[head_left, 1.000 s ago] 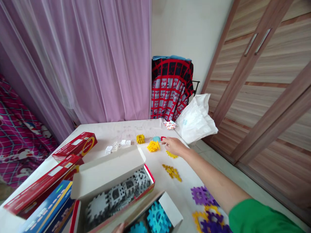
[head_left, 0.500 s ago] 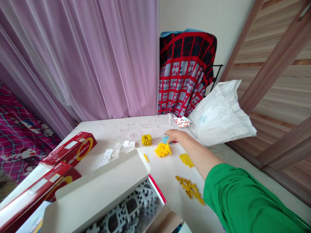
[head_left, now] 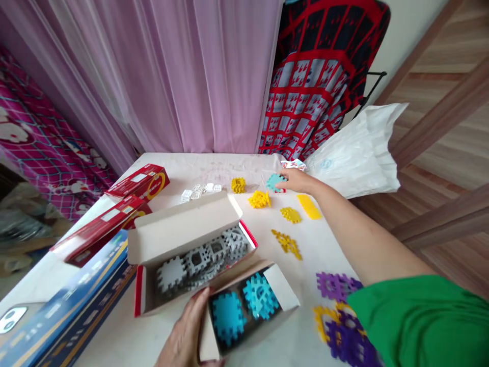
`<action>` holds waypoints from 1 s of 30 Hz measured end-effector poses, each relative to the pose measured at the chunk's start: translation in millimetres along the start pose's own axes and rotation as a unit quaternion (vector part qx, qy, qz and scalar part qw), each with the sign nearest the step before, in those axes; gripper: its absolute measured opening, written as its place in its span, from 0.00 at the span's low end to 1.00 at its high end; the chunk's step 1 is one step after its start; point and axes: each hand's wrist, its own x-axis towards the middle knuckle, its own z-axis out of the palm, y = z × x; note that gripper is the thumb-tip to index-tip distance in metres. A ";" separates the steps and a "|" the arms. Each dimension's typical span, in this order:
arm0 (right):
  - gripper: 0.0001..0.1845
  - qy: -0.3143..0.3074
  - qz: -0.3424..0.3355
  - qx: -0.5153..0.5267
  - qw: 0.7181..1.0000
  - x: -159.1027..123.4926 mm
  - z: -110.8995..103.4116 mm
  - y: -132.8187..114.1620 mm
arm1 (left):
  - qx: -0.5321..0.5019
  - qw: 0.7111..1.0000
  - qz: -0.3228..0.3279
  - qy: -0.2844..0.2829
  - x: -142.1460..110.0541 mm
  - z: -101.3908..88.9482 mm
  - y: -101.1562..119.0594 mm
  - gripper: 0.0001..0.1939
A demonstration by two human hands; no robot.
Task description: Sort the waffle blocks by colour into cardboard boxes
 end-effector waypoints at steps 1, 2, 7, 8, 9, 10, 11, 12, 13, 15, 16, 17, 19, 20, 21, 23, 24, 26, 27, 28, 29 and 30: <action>0.21 0.001 -0.040 0.063 0.997 -21.1 -2.7 -12.5 | 0.010 1.000 0.018 -0.001 2.3 -6.1 4.5 0.50; 0.23 -0.013 -0.076 0.131 0.988 -44.4 -4.4 -28.0 | 0.015 0.999 0.040 -0.001 6.2 -10.8 7.5 0.50; 0.22 -0.184 -0.230 0.185 0.938 -152.8 12.3 -119.1 | 0.001 0.998 0.054 0.017 21.1 -17.7 15.9 0.50; 0.21 -0.196 -0.247 0.155 0.936 -164.7 20.0 -132.5 | -0.006 0.998 0.053 0.017 21.4 -17.1 17.0 0.50; 0.21 -0.205 -0.259 0.134 0.934 -172.5 28.2 -142.6 | -0.014 0.998 0.051 0.017 21.1 -16.3 17.7 0.51; 0.21 -0.202 -0.265 0.118 0.935 -176.8 36.1 -149.5 | -0.021 0.998 0.048 0.016 20.3 -15.3 18.1 0.51; 0.22 -0.201 -0.269 0.107 0.936 -178.4 43.3 -153.6 | -0.028 0.998 0.046 0.015 19.5 -14.3 18.2 0.51; 0.22 -0.200 -0.268 0.100 0.937 -178.4 49.3 -155.6 | -0.035 0.998 0.043 0.014 18.8 -13.5 18.0 0.51; 0.23 -0.201 -0.265 0.094 0.938 -177.7 54.1 -156.2 | -0.042 0.998 0.040 0.012 18.3 -12.8 17.7 0.51; 0.24 -0.212 -0.258 0.083 0.939 -176.9 59.9 -155.9 | -0.053 0.998 0.033 0.007 18.1 -12.2 17.0 0.51; 0.24 -0.216 -0.259 0.081 0.938 -177.6 61.4 -155.8 | -0.058 0.998 0.030 0.006 18.4 -12.2 16.9 0.51; 0.23 -0.216 -0.261 0.084 0.937 -179.2 62.4 -155.8 | -0.061 0.998 0.028 0.005 18.7 -12.4 16.8 0.51; 0.23 -0.199 -0.268 0.095 0.938 -184.9 64.0 -156.1 | -0.067 0.997 0.029 0.006 19.5 -12.7 17.0 0.51; 0.22 -0.179 -0.270 0.095 0.941 -188.7 65.1 -155.9 | -0.069 0.997 0.031 0.006 19.7 -12.8 17.2 0.51; 0.21 -0.153 -0.271 0.088 0.946 -192.9 66.4 -155.3 | -0.070 0.997 0.034 0.007 19.8 -12.8 17.4 0.51; 0.19 -0.105 -0.274 0.060 0.954 -201.2 69.9 -152.6 | -0.068 0.997 0.037 0.009 19.6 -12.7 17.4 0.50; 0.18 -0.090 -0.280 0.044 0.955 -204.9 71.9 -150.7 | -0.065 0.997 0.037 0.010 19.3 -12.4 17.3 0.50; 0.18 -0.085 -0.297 0.020 0.951 -209.8 75.8 -147.0 | -0.060 0.997 0.037 0.009 18.7 -11.8 16.8 0.51; 0.18 -0.087 -0.304 0.009 0.949 -210.8 77.6 -145.7 | -0.058 0.998 0.038 0.008 18.5 -11.4 16.5 0.51; 0.18 -0.088 -0.308 -0.002 0.947 -210.8 79.1 -145.1 | -0.056 0.998 0.040 0.007 18.2 -11.1 16.1 0.51; 0.17 -0.087 -0.309 -0.013 0.947 -210.0 80.5 -145.4 | -0.054 0.998 0.043 0.007 18.1 -10.7 15.7 0.51; 0.16 -0.083 -0.309 -0.023 0.947 -208.5 81.8 -146.4 | -0.052 0.998 0.046 0.008 17.9 -10.4 15.5 0.52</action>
